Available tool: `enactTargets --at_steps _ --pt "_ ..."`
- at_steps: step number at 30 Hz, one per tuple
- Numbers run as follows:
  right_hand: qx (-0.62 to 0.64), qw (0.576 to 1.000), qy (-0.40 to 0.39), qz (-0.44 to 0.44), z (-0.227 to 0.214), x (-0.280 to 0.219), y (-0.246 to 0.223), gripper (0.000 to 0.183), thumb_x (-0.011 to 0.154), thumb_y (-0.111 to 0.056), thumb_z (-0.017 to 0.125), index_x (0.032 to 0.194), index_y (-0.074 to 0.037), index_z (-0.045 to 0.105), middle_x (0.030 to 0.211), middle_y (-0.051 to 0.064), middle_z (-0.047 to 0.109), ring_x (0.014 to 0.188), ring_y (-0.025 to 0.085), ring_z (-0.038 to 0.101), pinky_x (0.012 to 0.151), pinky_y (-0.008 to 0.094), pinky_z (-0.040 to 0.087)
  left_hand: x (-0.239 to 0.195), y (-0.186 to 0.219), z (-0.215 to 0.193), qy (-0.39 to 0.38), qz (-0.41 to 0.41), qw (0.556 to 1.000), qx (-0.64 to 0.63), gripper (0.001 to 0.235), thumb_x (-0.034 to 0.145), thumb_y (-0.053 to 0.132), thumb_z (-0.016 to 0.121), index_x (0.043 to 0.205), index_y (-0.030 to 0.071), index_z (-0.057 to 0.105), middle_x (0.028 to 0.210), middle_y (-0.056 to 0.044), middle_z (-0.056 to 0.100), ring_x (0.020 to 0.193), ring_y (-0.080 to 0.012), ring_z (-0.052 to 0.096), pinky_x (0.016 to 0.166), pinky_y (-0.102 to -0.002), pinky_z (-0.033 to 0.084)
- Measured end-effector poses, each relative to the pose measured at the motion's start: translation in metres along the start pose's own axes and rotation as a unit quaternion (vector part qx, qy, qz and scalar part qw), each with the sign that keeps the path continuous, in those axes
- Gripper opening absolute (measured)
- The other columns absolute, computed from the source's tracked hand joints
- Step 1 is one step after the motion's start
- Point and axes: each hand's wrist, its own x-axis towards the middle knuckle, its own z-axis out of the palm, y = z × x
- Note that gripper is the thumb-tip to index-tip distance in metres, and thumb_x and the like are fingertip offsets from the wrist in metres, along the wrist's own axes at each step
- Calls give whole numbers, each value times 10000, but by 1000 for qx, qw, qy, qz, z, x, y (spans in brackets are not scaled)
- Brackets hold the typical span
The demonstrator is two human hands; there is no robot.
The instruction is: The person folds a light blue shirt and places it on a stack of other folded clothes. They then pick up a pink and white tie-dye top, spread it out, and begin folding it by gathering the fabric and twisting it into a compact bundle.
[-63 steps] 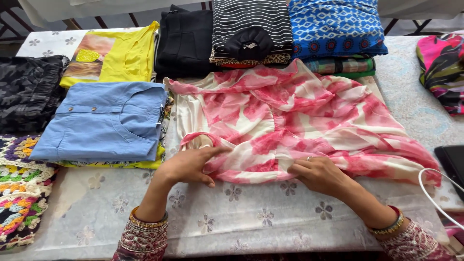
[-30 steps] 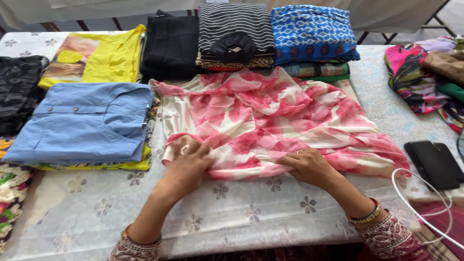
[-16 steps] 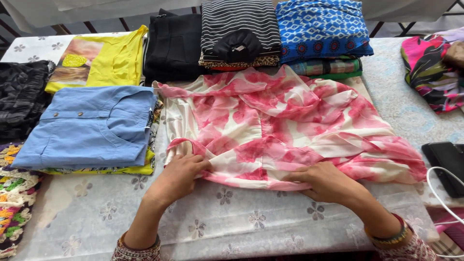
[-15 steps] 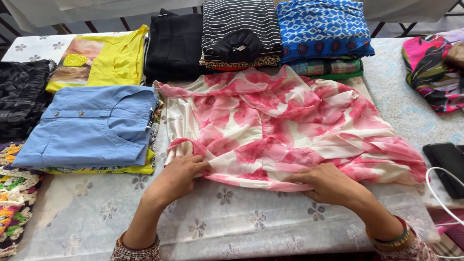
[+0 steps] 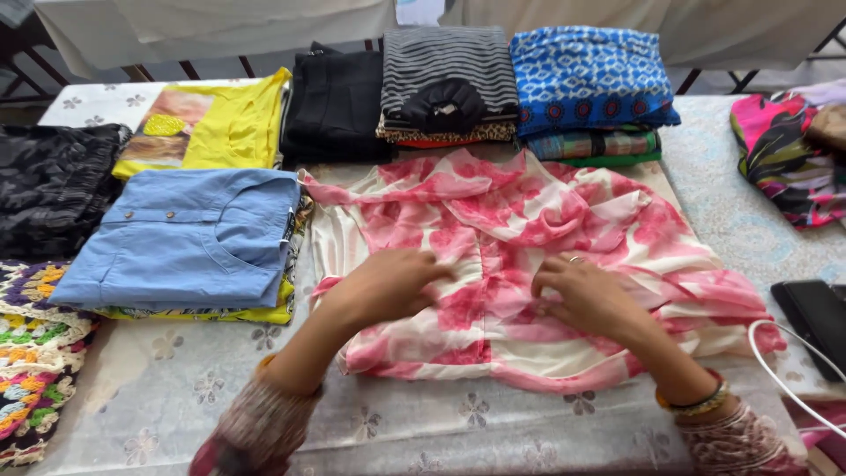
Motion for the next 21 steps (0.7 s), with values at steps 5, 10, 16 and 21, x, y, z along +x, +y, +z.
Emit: enactTargets --at_steps 5,10,16,21 --pt "88 979 159 -90 26 -4 17 170 857 -210 733 980 -97 701 993 58 730 971 278 674 853 391 532 127 -33 20 158 63 985 22 382 850 286 787 1221 226 715 1178 -50 714 1095 -273 675 907 -446 539" --pt "266 943 185 -79 39 -3 27 120 928 -142 664 1008 -53 678 893 103 734 812 264 742 718 386 583 197 -63 34 359 -49 925 110 716 530 341 873 1205 158 719 1134 -100 691 1115 -347 612 816 -593 470" --pt "113 969 194 -102 31 -4 21 146 901 -242 717 997 -133 725 823 97 758 729 295 731 628 428 560 172 -91 27 365 -162 914 74 39 903 202 753 932 188 774 1011 -6 724 1035 -247 640 890 -489 488" --pt "98 978 144 -118 17 -8 10 219 847 -268 745 1033 -153 729 894 40 751 745 286 721 611 430 551 106 -84 13 239 63 939 -238 85 921 139 687 978 80 710 958 -64 699 925 -190 662 814 -371 562"
